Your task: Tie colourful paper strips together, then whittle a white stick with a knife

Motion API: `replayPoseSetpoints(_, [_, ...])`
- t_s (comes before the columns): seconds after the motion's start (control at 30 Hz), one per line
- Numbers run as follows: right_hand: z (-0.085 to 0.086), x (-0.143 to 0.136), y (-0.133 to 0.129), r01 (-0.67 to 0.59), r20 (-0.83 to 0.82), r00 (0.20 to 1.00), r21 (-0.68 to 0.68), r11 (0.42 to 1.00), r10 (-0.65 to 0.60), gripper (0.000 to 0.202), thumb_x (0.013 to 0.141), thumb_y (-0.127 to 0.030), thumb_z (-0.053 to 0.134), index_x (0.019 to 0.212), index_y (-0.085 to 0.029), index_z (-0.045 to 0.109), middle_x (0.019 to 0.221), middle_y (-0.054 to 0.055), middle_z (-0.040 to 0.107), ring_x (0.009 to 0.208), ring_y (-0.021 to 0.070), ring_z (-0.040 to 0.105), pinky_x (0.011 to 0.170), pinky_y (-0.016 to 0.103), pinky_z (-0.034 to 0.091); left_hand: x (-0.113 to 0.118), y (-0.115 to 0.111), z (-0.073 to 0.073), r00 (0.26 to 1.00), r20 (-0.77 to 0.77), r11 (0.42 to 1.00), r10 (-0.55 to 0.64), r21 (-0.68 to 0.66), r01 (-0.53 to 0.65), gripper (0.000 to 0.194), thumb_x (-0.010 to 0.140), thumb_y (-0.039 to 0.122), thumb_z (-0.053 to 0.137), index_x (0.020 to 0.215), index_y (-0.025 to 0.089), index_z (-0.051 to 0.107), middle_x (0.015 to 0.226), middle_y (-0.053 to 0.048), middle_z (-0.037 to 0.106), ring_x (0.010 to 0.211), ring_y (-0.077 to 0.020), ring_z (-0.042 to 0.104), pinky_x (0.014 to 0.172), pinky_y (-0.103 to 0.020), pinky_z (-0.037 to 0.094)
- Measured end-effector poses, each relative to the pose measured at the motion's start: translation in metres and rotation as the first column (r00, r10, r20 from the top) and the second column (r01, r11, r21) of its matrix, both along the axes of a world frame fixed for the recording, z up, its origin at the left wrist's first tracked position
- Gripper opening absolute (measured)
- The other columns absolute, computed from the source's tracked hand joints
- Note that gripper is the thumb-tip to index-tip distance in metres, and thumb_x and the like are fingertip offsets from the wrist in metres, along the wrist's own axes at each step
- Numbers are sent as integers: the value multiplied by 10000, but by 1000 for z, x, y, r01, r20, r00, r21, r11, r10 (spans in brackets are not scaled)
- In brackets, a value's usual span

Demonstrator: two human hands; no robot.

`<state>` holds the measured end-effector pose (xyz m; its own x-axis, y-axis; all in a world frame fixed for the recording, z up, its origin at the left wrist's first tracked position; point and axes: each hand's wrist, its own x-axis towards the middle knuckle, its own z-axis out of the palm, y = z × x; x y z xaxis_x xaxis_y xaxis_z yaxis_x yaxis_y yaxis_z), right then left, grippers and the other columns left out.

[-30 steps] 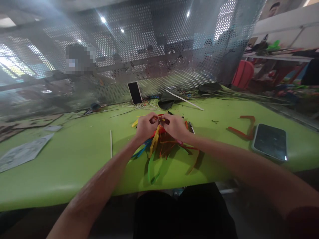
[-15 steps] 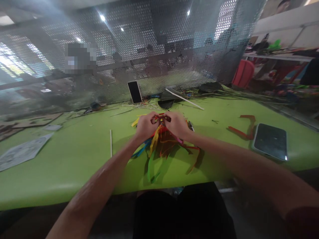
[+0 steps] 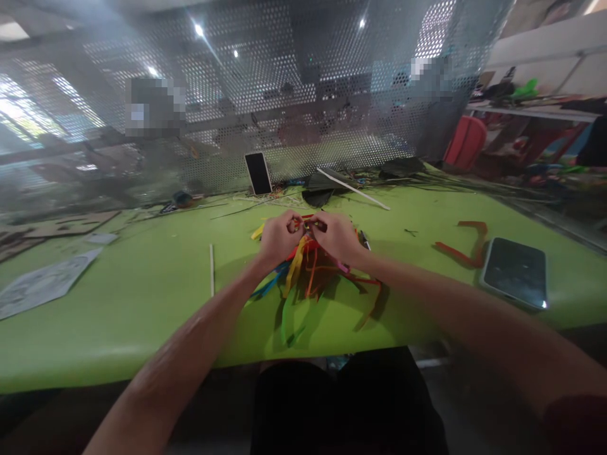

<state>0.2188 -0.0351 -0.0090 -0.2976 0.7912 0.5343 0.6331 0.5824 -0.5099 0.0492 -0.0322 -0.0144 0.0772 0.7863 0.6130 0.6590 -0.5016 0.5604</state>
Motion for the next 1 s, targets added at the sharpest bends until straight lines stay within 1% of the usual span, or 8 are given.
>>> replayPoseSetpoints(0.13, [0,2,4,-4,-49,999,29,1000,6,174,890,-197,583,917,-150,748,809,59,742,705,176,611,645,265,360,1,-1,1,1000,-3,1000,2,-10,-2,60,751,217,614,781,172,640,489,81,376,478,-103,351,560,-260,288])
replayPoseSetpoints(0.23, [1,2,4,19,-30,999,24,1000,-19,170,885,-197,586,898,-148,748,772,55,727,679,171,589,629,267,338,1,-2,3,1000,-29,999,-11,-31,10,93,755,231,612,801,167,661,494,77,388,481,-104,352,557,-260,287])
replayPoseSetpoints(0.37, [0,2,4,16,-18,1000,31,999,-15,170,888,-194,582,890,-154,747,781,56,726,693,171,585,636,267,326,0,-2,3,999,-51,1000,-12,-30,11,95,760,240,607,765,168,669,503,67,399,494,-106,361,562,-262,286])
replayPoseSetpoints(0.5, [-3,1,3,-24,6,1000,21,1000,23,169,894,-209,589,901,-156,749,814,66,738,695,170,588,652,267,335,-1,-1,2,1000,-25,1000,-9,-11,9,113,761,267,616,721,166,646,488,68,392,485,-103,353,558,-265,277])
replayPoseSetpoints(0.67, [-5,-1,2,-42,53,998,-28,999,44,172,901,-209,579,875,-169,744,784,59,727,662,161,576,651,262,345,-1,-2,3,1000,-5,999,-19,-47,19,142,753,290,626,684,167,625,470,67,403,483,-103,354,551,-264,273])
replayPoseSetpoints(0.9, [-2,-1,0,-47,70,996,-1,999,47,175,900,-195,573,811,-152,717,711,45,688,621,146,541,618,261,312,-2,-1,3,999,37,997,-13,-82,16,170,746,314,622,677,160,641,472,59,436,486,-104,365,540,-265,267])
replayPoseSetpoints(1.0, [-1,0,1,-55,69,996,-6,998,55,170,891,-189,576,838,-150,732,740,51,708,638,149,557,620,262,312,-3,0,2,1000,20,994,-21,-103,23,171,744,315,627,675,160,644,455,65,408,474,-103,341,536,-267,260])
